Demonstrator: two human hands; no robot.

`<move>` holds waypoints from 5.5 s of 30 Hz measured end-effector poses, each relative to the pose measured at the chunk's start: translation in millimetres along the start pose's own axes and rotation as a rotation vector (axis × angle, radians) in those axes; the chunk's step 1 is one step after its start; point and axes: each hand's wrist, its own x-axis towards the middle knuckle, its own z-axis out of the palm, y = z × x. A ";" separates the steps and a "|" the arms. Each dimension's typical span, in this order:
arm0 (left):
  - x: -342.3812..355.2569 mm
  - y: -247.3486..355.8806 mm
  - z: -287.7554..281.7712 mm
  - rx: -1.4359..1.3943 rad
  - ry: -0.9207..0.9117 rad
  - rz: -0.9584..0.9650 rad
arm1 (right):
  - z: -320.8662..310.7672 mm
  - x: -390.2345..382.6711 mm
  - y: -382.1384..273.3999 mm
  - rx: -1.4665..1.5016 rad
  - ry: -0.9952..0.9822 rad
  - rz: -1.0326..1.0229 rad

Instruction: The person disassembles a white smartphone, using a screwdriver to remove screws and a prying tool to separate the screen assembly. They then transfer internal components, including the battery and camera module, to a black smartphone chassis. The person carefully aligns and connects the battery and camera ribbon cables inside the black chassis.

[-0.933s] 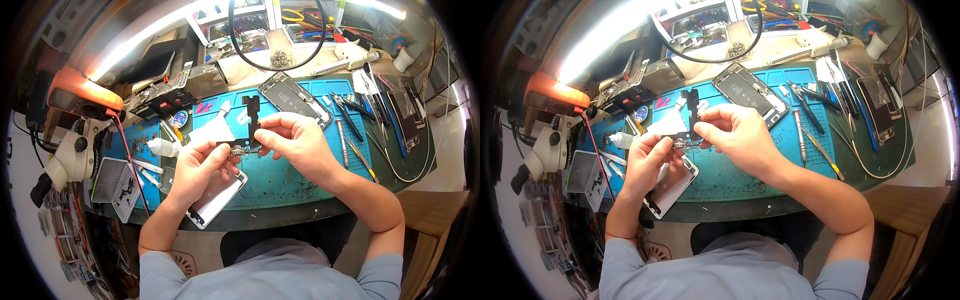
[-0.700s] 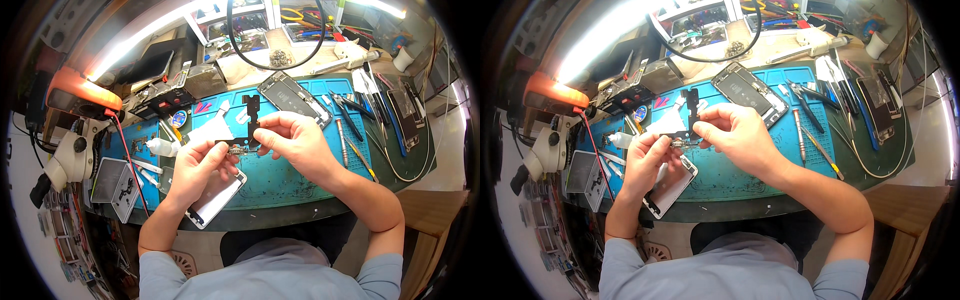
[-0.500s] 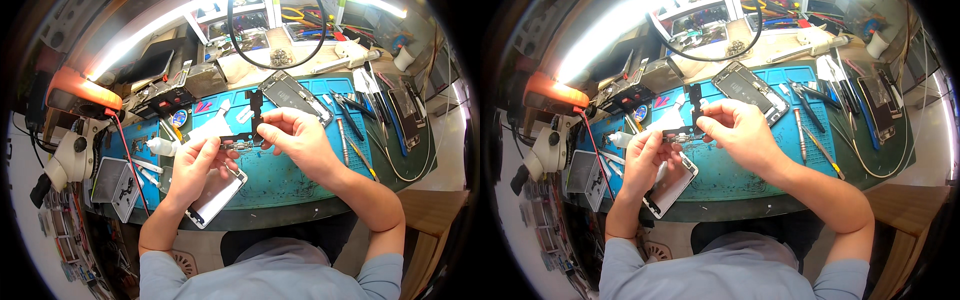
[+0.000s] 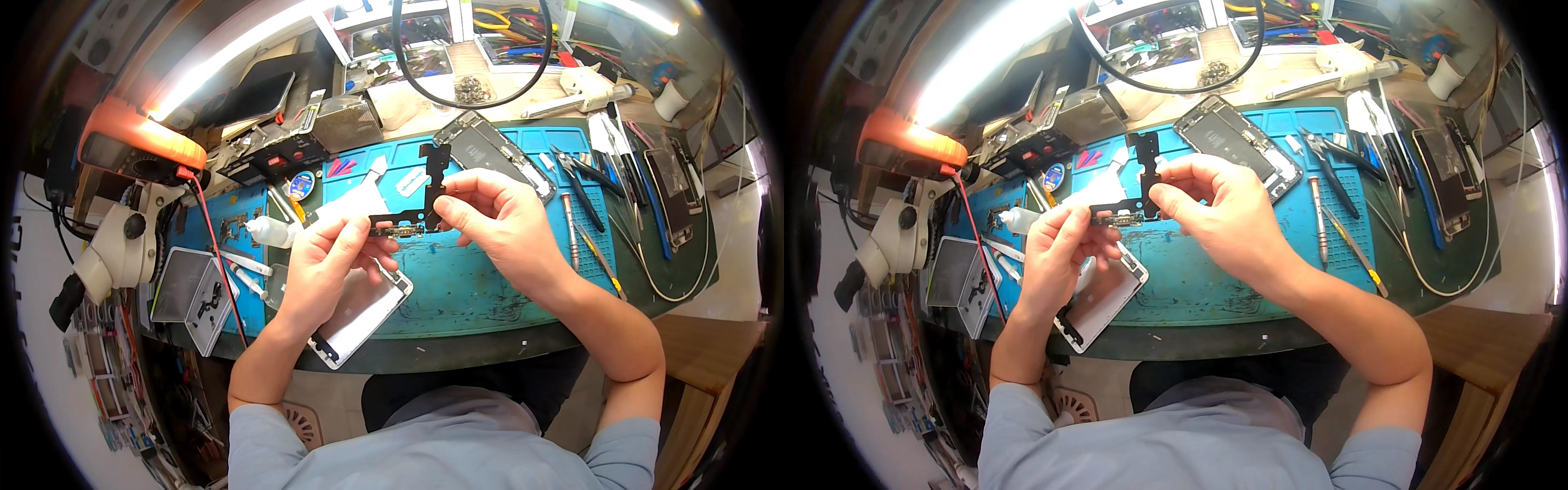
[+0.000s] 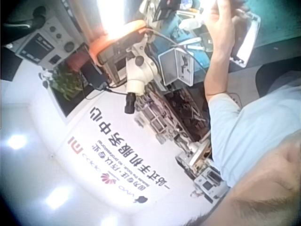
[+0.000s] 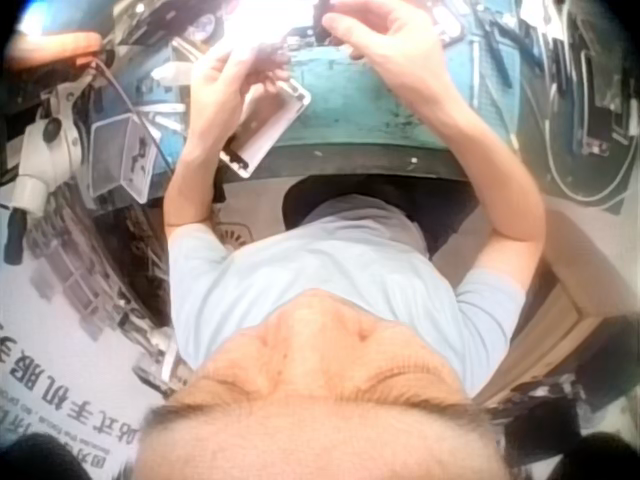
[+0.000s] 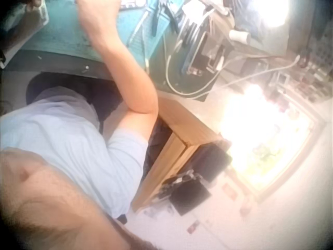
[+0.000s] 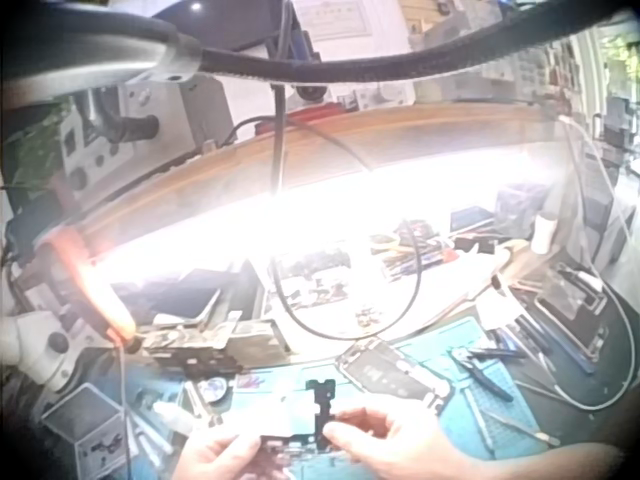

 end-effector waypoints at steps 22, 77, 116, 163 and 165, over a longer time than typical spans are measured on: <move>0.9 -2.5 -1.5 0.017 0.015 -0.020 | -1.8 1.5 0.0 0.064 -0.016 -0.013; 6.6 3.4 6.6 0.005 0.173 0.173 | -29.2 16.7 -29.5 0.213 -0.342 0.418; 6.4 1.0 -6.2 0.047 0.172 0.366 | -8.5 10.3 9.9 0.950 -0.860 0.641; 1.4 17.0 -13.1 -0.228 0.029 -0.004 | 19.0 -24.7 24.0 1.137 -0.807 0.793; 1.8 16.6 -13.2 -0.231 0.036 -0.023 | 19.3 -25.2 26.2 1.146 -0.819 0.783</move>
